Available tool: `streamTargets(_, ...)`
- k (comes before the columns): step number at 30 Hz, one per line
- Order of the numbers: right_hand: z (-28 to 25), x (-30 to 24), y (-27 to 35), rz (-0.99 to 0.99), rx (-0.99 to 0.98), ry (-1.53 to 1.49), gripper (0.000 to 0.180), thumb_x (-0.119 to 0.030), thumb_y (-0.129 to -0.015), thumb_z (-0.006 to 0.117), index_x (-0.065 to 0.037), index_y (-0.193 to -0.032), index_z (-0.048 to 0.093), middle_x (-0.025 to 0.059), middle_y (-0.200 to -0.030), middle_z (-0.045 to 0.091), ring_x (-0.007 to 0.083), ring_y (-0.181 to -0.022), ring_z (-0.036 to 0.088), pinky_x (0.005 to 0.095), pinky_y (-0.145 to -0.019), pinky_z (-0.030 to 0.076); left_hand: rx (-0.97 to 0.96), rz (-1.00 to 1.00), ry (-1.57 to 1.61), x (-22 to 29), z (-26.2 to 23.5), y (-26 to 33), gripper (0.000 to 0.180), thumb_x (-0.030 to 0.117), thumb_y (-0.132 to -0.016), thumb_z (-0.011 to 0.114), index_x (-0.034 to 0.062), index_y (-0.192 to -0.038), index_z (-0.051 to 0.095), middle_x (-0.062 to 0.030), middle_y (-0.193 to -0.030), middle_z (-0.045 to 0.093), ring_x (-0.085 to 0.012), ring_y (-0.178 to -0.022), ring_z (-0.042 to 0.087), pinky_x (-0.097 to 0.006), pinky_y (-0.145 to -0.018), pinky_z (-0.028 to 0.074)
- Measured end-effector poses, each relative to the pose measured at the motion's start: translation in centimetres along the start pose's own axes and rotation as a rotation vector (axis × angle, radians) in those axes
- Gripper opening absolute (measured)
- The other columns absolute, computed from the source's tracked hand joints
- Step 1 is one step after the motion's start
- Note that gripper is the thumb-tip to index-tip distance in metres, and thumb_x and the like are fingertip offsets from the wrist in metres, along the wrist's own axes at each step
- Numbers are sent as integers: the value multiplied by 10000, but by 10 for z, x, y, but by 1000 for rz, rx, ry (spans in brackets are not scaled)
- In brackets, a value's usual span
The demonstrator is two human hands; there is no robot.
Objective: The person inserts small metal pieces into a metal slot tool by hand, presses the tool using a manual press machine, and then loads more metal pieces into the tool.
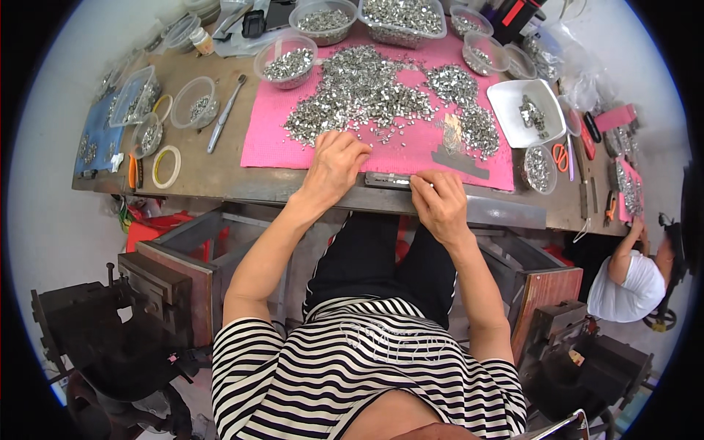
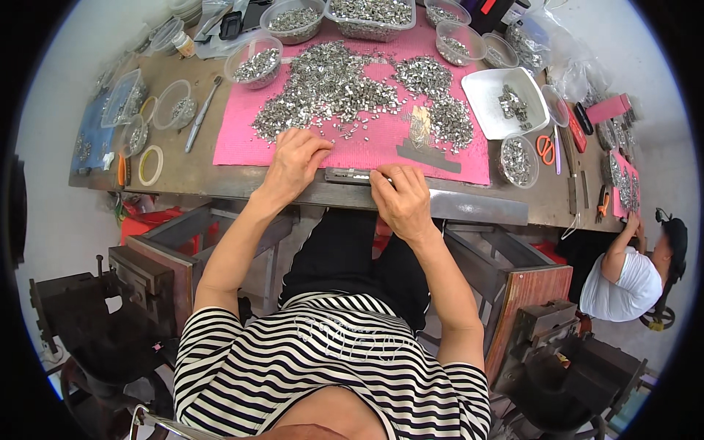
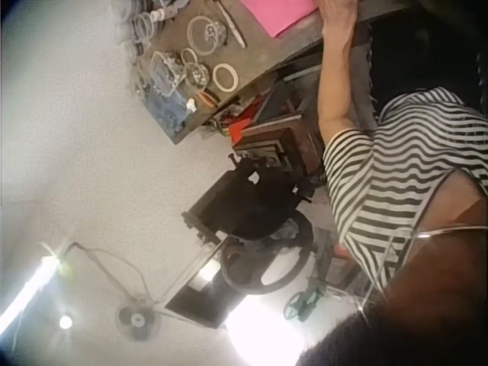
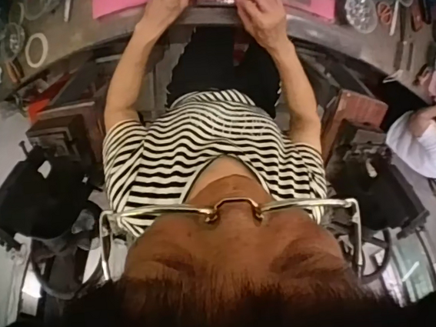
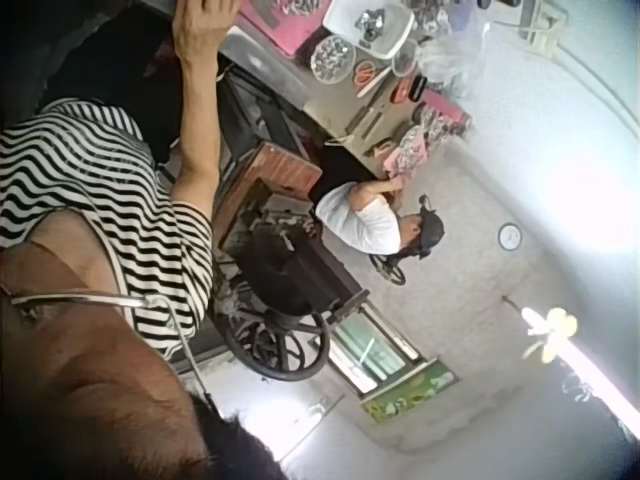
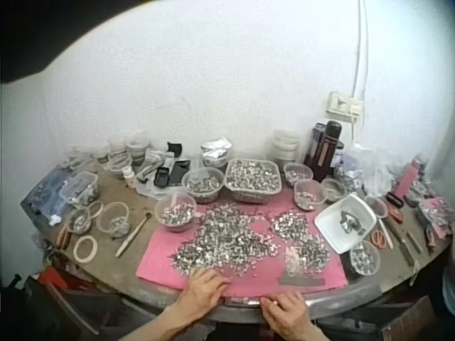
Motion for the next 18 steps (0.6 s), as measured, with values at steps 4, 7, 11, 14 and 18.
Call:
streamTargets(4, -3, 5, -11, -20, -143, -68, 183, -18, -805, 765, -32, -975, 700, 78, -951, 684, 263, -854, 644, 386, -751, 481, -20, 1, -5, -3, -3, 2, 101, 69, -839, 747, 77, -933, 709, -61, -892, 601, -269, -929, 581, -409, -892, 412)
streamTargets(7, 6, 16, -29, 36, -212, -146, 178, -44, -835, 744, -36, -1010, 709, 90, -914, 665, 284, -847, 638, 401, -751, 484, -23, 1, -27, -2, -4, 2, 97, 88, -840, 752, 82, -928, 710, -57, -896, 600, -263, -932, 579, -413, -900, 404)
streamTargets(11, 45, 24, -59, 63, -211, -170, 177, -76, -856, 728, -35, -1029, 723, 122, -847, 609, 323, -815, 616, 440, -736, 487, -11, 12, -77, 2, -3, -2, 93, 95, -842, 764, 95, -922, 716, -38, -868, 614, -240, -891, 588, -396, -890, 403)
streamTargets(14, 69, 35, -64, 58, -239, -186, 176, -97, -864, 724, -17, -1019, 708, 143, -843, 592, 343, -816, 611, 454, -733, 490, -5, 15, -98, 5, -2, -3, 110, 98, -840, 764, 96, -930, 701, -42, -863, 607, -242, -888, 585, -398, -893, 401)
streamTargets(18, 70, 41, -62, 148, -286, -252, 110, -76, -877, 703, -12, -959, 670, 149, -869, 634, 339, -826, 641, 440, -729, 505, 0, -12, -94, 8, -1, -2, 110, 79, -856, 741, 78, -951, 684, -59, -878, 615, -255, -892, 587, -402, -884, 415)
Point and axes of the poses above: each hand's wrist, its own y-axis away from the middle knuckle, its own z-axis out of the palm, x = y × z, the point moved 6 cm from there along -y, towards the middle knuckle
